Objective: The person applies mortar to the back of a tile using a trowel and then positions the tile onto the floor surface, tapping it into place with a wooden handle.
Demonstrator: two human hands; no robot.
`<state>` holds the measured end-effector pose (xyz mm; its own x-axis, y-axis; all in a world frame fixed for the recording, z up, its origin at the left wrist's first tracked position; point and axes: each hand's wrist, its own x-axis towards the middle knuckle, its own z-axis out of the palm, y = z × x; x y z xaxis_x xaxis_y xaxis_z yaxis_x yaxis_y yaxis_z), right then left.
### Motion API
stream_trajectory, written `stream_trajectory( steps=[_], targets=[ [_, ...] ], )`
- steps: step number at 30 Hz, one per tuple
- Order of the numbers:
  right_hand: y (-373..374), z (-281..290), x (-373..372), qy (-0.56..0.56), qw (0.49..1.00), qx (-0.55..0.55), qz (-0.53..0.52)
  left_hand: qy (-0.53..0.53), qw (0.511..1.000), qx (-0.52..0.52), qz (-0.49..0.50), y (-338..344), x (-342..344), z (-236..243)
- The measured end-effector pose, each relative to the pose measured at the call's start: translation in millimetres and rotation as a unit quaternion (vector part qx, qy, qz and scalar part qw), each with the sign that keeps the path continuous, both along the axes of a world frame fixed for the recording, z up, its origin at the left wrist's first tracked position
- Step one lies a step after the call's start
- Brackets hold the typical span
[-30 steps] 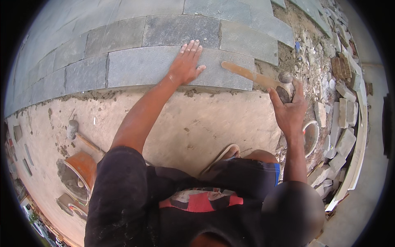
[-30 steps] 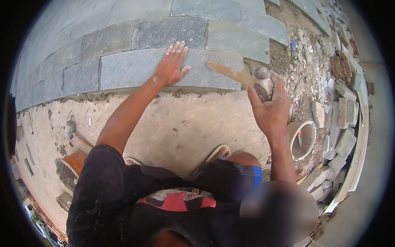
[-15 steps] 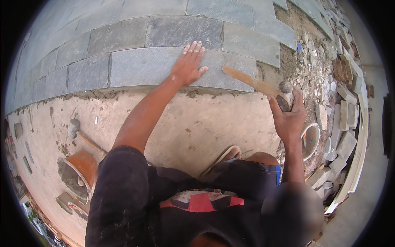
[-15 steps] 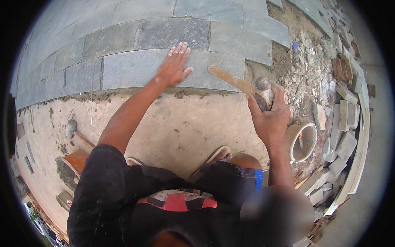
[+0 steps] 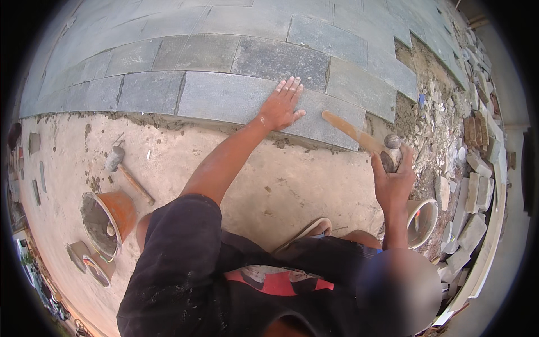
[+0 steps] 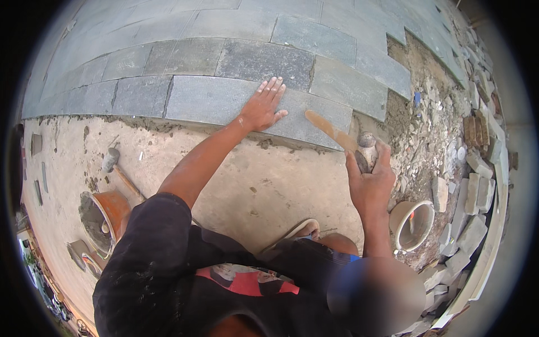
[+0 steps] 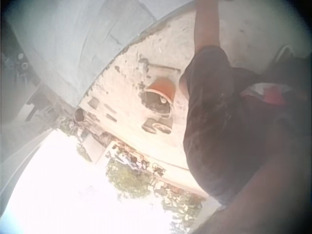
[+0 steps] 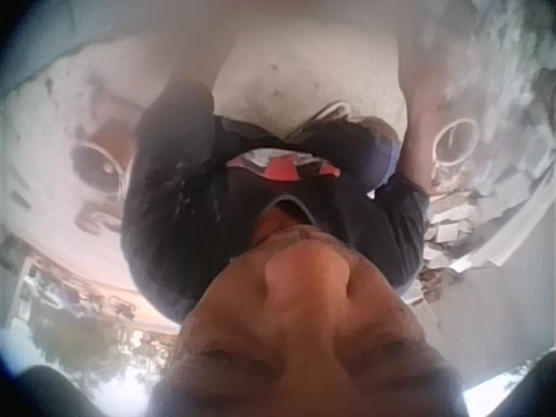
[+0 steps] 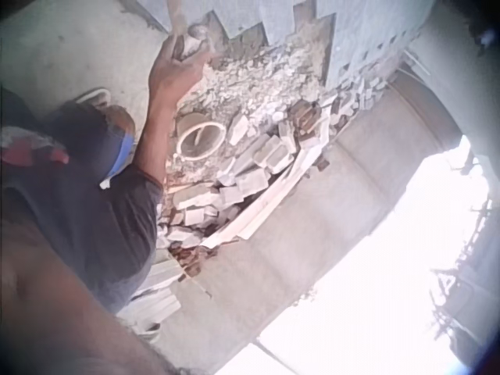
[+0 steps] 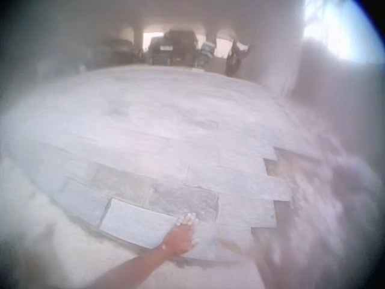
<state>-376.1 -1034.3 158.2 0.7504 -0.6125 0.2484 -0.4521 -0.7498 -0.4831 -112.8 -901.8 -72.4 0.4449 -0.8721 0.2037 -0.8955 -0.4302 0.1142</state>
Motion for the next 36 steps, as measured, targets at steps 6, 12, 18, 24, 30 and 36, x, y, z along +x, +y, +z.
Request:
stream_trajectory(
  steps=[6,12,18,24,30,36],
  targets=[
    [5,1,7,-0.033,0.998,-0.004,0.053,-0.008,0.998,-0.007,0.057,5,-8,-1],
    [8,-6,24,-0.079,0.992,-0.053,0.078,0.000,0.998,0.000,0.058,1,-11,0],
    [7,-6,23,-0.107,0.991,-0.041,0.064,0.008,0.999,-0.010,0.052,5,-10,2],
    [3,-3,26,-0.043,0.995,-0.049,0.081,0.009,0.998,-0.010,0.055,8,-12,3],
    [11,0,24,-0.042,0.996,-0.007,0.075,-0.006,0.998,-0.027,0.054,6,-7,1],
    [14,5,10,-0.041,0.997,0.009,0.065,-0.028,0.998,-0.009,0.053,3,-11,-1]
  ],
)
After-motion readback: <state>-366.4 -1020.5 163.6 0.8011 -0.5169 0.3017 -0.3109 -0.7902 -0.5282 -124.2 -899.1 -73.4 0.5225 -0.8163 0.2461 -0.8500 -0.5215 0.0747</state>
